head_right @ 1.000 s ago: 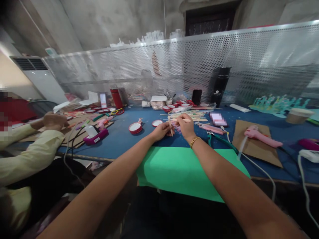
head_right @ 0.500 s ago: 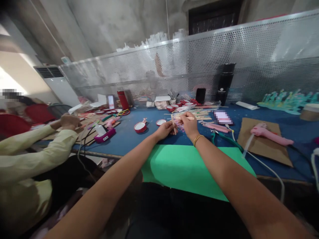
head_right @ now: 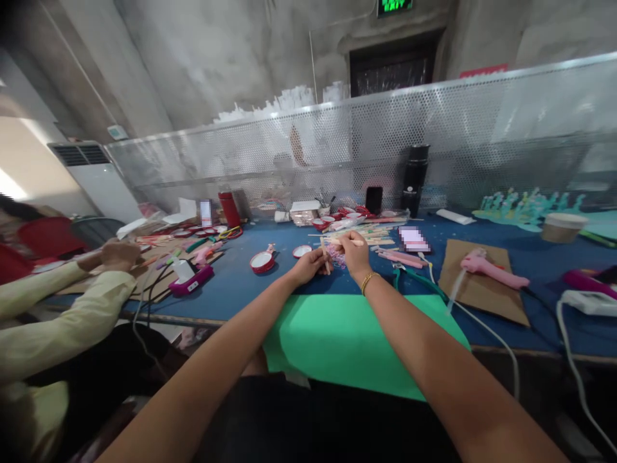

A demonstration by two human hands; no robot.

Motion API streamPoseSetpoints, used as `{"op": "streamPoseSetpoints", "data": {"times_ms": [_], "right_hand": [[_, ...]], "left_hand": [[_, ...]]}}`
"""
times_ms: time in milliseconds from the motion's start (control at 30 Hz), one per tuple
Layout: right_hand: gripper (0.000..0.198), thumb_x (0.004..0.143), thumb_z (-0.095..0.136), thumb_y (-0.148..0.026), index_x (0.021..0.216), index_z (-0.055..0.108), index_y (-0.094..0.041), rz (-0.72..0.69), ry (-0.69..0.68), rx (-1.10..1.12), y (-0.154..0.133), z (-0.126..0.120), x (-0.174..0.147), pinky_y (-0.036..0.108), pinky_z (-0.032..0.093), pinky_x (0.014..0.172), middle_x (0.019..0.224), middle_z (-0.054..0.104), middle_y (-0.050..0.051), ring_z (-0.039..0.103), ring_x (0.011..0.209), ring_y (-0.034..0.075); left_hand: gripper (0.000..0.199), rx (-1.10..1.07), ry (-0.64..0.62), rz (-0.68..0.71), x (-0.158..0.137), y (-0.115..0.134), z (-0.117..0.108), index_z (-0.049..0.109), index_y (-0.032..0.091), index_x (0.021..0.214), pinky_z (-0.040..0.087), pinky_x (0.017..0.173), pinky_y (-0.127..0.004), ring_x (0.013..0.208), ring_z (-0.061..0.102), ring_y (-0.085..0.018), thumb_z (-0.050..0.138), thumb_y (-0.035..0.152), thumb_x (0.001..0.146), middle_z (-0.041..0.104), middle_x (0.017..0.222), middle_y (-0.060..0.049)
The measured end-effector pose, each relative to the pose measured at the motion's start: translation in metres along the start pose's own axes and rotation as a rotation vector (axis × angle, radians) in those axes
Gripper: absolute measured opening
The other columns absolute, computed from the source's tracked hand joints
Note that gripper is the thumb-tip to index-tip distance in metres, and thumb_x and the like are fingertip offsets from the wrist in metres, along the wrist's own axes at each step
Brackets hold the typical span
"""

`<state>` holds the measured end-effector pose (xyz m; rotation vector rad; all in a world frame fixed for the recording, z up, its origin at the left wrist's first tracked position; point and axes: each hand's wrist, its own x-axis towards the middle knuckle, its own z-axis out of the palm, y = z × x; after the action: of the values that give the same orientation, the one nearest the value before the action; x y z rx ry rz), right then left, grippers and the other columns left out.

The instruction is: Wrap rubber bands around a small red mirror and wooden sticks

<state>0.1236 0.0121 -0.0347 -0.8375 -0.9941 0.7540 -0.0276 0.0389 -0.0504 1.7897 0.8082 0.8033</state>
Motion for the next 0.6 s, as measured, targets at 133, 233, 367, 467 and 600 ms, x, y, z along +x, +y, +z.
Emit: {"op": "streamPoseSetpoints", "data": {"times_ms": [133, 233, 367, 467, 600], "right_hand": [[0.013, 0.067, 0.058, -0.032, 0.06, 0.054, -0.022, 0.023, -0.004, -0.001, 0.0034, -0.0007, 0.0012, 0.024, 0.043, 0.051, 0.05, 0.057, -0.005, 0.052, 0.049, 0.012], [0.012, 0.067, 0.058, -0.031, 0.06, 0.055, -0.021, 0.012, -0.002, 0.002, 0.0053, -0.0019, 0.0026, 0.023, 0.042, 0.051, 0.05, 0.057, -0.005, 0.053, 0.049, 0.012], [0.012, 0.067, 0.059, -0.031, 0.061, 0.055, -0.021, 0.016, 0.02, 0.008, 0.0041, -0.0026, 0.0038, 0.023, 0.042, 0.051, 0.051, 0.058, -0.005, 0.053, 0.049, 0.012], [0.012, 0.066, 0.059, -0.032, 0.061, 0.055, -0.021, 0.037, 0.03, 0.011, 0.0016, -0.0024, 0.0042, 0.023, 0.043, 0.051, 0.051, 0.059, -0.004, 0.053, 0.049, 0.011], [0.013, 0.065, 0.059, -0.032, 0.06, 0.053, -0.022, 0.054, 0.035, 0.018, 0.0004, -0.0018, 0.0038, 0.023, 0.044, 0.05, 0.05, 0.057, -0.005, 0.053, 0.049, 0.012]], "left_hand": [[0.032, -0.01, -0.003, -0.009, -0.0001, -0.0021, -0.0012, 0.051, 0.016, 0.082, 0.04, 0.054, -0.024, 0.054, 0.054, -0.01, 0.057, 0.048, 0.083, 0.063, 0.067, 0.0], [0.03, -0.013, 0.001, -0.009, -0.0008, -0.0014, -0.0003, 0.051, 0.016, 0.082, 0.041, 0.055, -0.024, 0.053, 0.054, -0.009, 0.057, 0.045, 0.084, 0.063, 0.068, 0.0], [0.026, -0.028, 0.005, -0.004, -0.0016, -0.0003, 0.0017, 0.051, 0.016, 0.083, 0.041, 0.055, -0.023, 0.053, 0.054, -0.008, 0.055, 0.042, 0.085, 0.063, 0.068, 0.001], [0.025, -0.035, 0.005, -0.005, -0.0017, -0.0002, 0.0021, 0.051, 0.016, 0.083, 0.041, 0.054, -0.022, 0.053, 0.054, -0.008, 0.054, 0.04, 0.086, 0.063, 0.068, 0.001], [0.026, -0.021, 0.002, -0.012, -0.0016, -0.0004, 0.0013, 0.051, 0.015, 0.083, 0.041, 0.054, -0.022, 0.053, 0.054, -0.008, 0.055, 0.041, 0.085, 0.063, 0.068, 0.001]]}}
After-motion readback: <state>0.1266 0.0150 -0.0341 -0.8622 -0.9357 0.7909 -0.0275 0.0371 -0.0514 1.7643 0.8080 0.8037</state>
